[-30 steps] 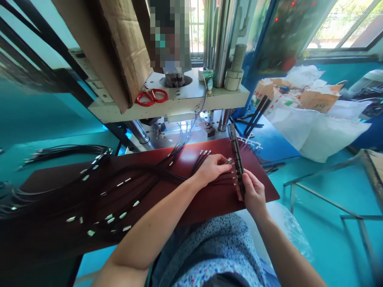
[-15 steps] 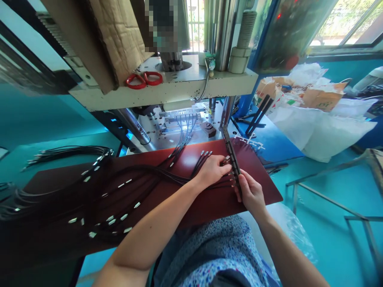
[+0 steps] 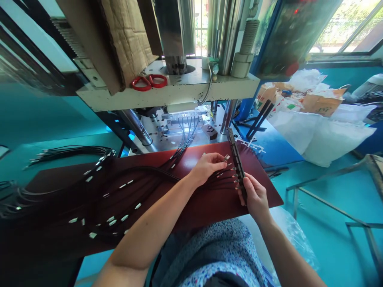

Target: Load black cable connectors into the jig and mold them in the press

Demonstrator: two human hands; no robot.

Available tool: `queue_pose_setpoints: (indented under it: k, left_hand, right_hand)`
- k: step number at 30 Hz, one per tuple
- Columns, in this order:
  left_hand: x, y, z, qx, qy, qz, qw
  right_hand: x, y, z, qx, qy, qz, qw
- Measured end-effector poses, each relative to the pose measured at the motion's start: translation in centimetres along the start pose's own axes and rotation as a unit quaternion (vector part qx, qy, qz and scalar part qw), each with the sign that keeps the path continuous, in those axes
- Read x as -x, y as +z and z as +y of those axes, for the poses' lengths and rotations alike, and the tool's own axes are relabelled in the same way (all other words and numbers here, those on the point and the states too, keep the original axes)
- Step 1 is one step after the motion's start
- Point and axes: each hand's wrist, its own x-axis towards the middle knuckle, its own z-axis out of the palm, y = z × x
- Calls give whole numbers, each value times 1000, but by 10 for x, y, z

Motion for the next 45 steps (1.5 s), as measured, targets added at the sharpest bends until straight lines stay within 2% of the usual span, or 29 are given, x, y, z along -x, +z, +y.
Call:
queue_pose_setpoints:
  k: [8,12,17,26,32,35,39,41,45]
  left_hand:
    - [0,3,-8,-157,60,12,986]
    - [-4,5,1,-131,8,39,991]
    - [-10,4,8,-120,-46,8,992]
    - [-13,6,14,-185,-31,43,981]
    - [-13,2,3,-157,15,64,985]
    - [-10,-2,0,-112,26,46,992]
    - [-9,-3,5,1,35,23,999]
    - [-10,-2,9,-15,23,30,999]
    - [-14,2,15,-121,-31,69,990]
  right_hand:
    - [1,0,-3,8,14,0,1000]
    - [3,1,-5,18,18,-14,1000]
    - [3,1,-6,28,22,-16,999]
    - [1,0,-1,51,10,-35,998]
    - [1,5,-1,160,-24,-43,986]
    - [0,6,-2,134,-10,-44,990]
    - [0,4,-3,48,20,-11,999]
    - [1,4,-3,24,25,2,999]
    - [2,2,-1,28,18,9,999]
